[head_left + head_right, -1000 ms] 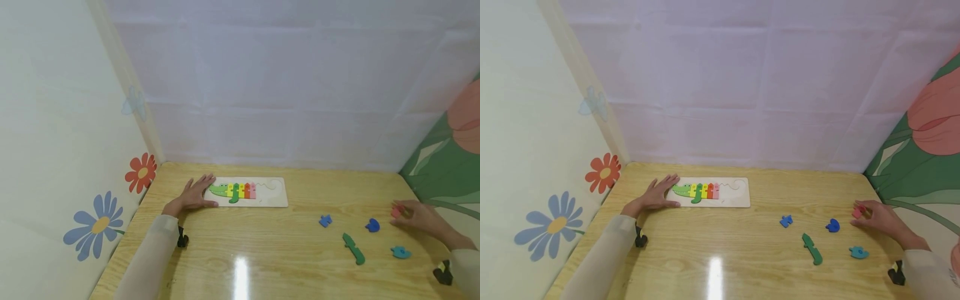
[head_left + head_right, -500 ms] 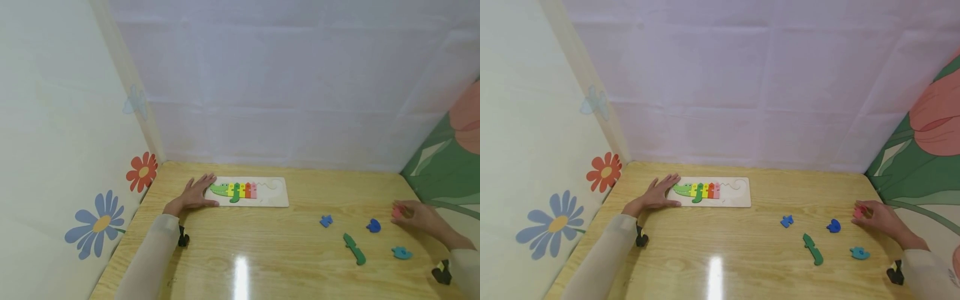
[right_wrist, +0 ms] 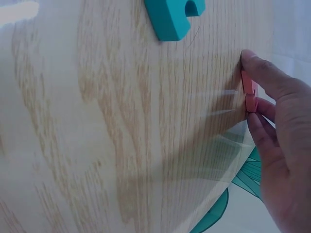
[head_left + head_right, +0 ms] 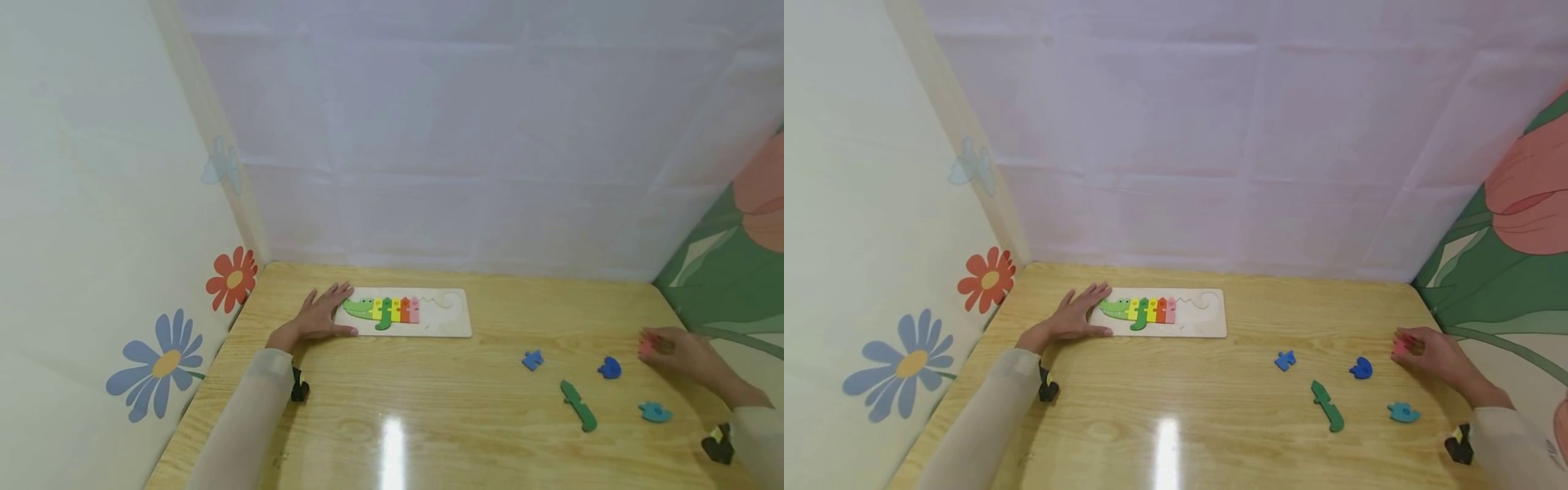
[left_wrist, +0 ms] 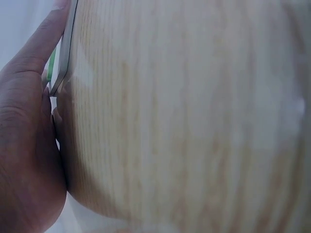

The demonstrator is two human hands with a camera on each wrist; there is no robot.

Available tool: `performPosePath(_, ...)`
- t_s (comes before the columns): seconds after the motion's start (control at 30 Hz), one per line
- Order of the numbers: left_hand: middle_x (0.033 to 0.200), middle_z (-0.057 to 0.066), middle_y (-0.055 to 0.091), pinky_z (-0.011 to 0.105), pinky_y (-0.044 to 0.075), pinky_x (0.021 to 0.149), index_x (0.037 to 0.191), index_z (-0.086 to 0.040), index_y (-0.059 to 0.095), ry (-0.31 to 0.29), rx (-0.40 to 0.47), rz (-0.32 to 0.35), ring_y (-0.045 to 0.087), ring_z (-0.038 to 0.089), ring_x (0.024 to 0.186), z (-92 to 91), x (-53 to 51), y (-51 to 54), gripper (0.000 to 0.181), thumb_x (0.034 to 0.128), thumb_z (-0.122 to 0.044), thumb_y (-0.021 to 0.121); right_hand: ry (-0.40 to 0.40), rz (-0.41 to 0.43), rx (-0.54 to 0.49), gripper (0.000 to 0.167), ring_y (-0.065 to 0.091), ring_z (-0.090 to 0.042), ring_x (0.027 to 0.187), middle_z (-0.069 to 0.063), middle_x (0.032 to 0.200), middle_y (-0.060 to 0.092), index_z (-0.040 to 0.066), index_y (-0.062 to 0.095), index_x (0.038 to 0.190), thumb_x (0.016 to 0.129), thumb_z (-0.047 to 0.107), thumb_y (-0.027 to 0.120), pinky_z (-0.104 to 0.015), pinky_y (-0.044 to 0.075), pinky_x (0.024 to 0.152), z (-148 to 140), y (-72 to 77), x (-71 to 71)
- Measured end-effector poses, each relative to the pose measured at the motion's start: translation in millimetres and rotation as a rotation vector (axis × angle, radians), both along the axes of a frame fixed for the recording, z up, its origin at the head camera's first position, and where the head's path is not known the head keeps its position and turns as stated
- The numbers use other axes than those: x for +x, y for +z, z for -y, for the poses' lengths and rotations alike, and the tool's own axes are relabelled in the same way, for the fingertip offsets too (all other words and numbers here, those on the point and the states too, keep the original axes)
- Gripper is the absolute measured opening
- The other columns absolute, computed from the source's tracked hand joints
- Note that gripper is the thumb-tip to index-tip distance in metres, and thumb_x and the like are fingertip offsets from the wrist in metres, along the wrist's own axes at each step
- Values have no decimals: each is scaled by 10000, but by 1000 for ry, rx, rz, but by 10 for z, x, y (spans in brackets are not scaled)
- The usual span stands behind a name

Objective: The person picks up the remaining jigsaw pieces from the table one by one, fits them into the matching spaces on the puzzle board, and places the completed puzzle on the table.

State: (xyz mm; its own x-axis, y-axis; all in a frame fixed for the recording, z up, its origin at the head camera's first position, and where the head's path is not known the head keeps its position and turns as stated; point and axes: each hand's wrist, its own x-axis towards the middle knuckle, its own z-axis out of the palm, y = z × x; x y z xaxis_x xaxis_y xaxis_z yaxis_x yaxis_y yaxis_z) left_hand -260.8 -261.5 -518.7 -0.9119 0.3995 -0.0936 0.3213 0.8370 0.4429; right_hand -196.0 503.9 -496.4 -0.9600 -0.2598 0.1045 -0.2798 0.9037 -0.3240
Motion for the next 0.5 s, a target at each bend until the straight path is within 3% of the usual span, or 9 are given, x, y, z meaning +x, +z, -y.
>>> performPosePath(0.13,1768,152,161,708,-15,1246,1683,-69,268,-1,1,-8,79,402,1636,2,-2,-4,1096,882,-606,790,4,-16,3,643,635,-599,1086,-402,1229,660,-155,678,1252,843,283,913,-190,457,727,9,5,3)
performPosePath(0.33,1768,152,162,703,-30,1246,1680,-62,274,-9,23,-6,74,400,1637,2,0,-6,1129,863,-663,771,17,-37,20,601,636,-599,1070,-389,1198,675,-146,700,1205,820,256,926,-457,561,769,27,17,1)
performPosePath(0.5,1770,149,157,697,-41,1246,1682,-66,271,-14,36,-4,63,396,1638,9,-5,-20,1159,849,-715,748,17,-46,30,582,643,-593,1051,-387,1170,680,-157,704,1170,789,212,941,-494,569,777,49,51,-2)
